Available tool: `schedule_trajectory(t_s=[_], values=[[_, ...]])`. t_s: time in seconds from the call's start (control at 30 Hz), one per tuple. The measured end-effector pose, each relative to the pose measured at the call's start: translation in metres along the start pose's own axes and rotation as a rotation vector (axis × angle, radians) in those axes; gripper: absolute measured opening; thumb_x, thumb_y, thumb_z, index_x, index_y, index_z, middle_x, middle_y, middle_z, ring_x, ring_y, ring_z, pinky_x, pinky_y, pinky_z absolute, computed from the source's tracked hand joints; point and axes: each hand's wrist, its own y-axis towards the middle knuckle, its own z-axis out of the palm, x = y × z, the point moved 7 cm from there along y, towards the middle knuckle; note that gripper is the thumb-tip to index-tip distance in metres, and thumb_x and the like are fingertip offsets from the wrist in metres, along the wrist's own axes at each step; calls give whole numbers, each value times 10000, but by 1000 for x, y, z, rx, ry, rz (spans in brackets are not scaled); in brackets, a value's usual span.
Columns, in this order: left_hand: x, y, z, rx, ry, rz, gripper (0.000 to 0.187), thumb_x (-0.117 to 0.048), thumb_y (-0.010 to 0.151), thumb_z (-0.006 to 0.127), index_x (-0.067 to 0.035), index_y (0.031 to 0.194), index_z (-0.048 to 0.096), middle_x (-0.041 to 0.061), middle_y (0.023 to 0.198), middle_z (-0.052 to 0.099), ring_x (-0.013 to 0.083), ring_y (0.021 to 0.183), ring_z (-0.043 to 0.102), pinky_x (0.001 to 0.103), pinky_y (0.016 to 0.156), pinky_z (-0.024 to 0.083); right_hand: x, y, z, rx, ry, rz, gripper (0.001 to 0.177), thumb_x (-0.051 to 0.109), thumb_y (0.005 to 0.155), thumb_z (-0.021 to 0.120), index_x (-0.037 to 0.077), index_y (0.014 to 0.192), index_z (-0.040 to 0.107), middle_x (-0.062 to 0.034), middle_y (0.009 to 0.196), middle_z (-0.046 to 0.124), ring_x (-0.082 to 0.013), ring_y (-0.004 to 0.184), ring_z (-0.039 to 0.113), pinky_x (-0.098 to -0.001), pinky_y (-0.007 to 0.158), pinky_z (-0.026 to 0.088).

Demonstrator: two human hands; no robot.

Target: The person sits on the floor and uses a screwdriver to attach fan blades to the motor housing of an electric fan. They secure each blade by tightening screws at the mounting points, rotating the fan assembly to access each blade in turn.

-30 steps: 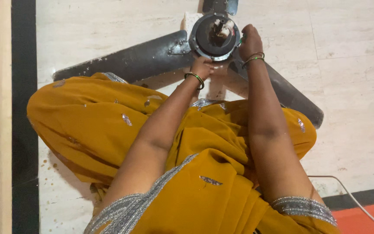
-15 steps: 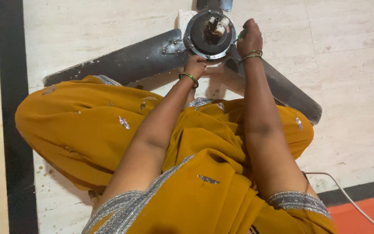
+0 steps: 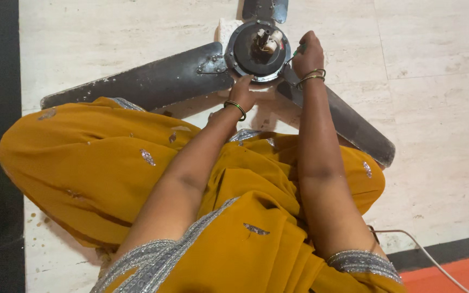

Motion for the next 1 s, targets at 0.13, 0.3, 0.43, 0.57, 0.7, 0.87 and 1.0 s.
schedule_trajectory(t_s=[0.13,0.3,0.43,0.57,0.7,0.87,1.0], values=[[-11,-6,8,208,13,-44,707,-1,875,548,-71,1566,417,172,1681,309,354,1479,416,407,1199,367,-15,2,0,74,40,22,228,-67,851,629,56,1030,560,-205,1008,668,-430,957,634,-507,786,503],[-22,-11,10,419,84,-66,830,-29,857,598,-74,1600,231,134,1682,167,349,1497,321,405,1210,305,-31,5,-3,105,108,74,220,-79,853,623,62,1015,577,-165,944,708,-360,903,698,-449,763,542],[-16,-17,12,527,131,-118,809,-24,871,552,-93,1606,222,104,1699,144,310,1527,267,395,1223,273,-25,2,-7,48,140,22,215,-86,853,619,60,1007,584,-144,903,723,-335,862,723,-427,734,560],[-8,-14,22,545,159,-107,817,19,847,502,-77,1609,223,125,1714,137,307,1524,277,377,1227,285,-6,-3,-10,-23,54,-71,242,-105,855,628,55,1028,570,-177,925,695,-373,878,702,-461,742,543],[0,-7,26,509,171,-12,798,28,842,513,-31,1594,249,164,1690,171,300,1551,250,362,1246,269,20,-10,-10,-70,-29,-128,302,-56,820,735,45,1023,535,-212,942,666,-435,867,642,-510,723,506],[1,-7,25,503,125,-8,804,49,826,497,-32,1586,247,163,1679,185,293,1518,273,357,1222,273,36,-14,-16,-101,15,-171,331,-73,812,731,44,1074,565,-205,956,670,-434,864,649,-502,712,508],[0,-7,20,503,119,-19,771,45,844,500,-37,1578,280,161,1669,239,292,1517,298,360,1237,266,27,-11,-17,-107,48,-63,253,-71,844,726,39,977,541,-199,906,658,-412,826,658,-479,725,520]])
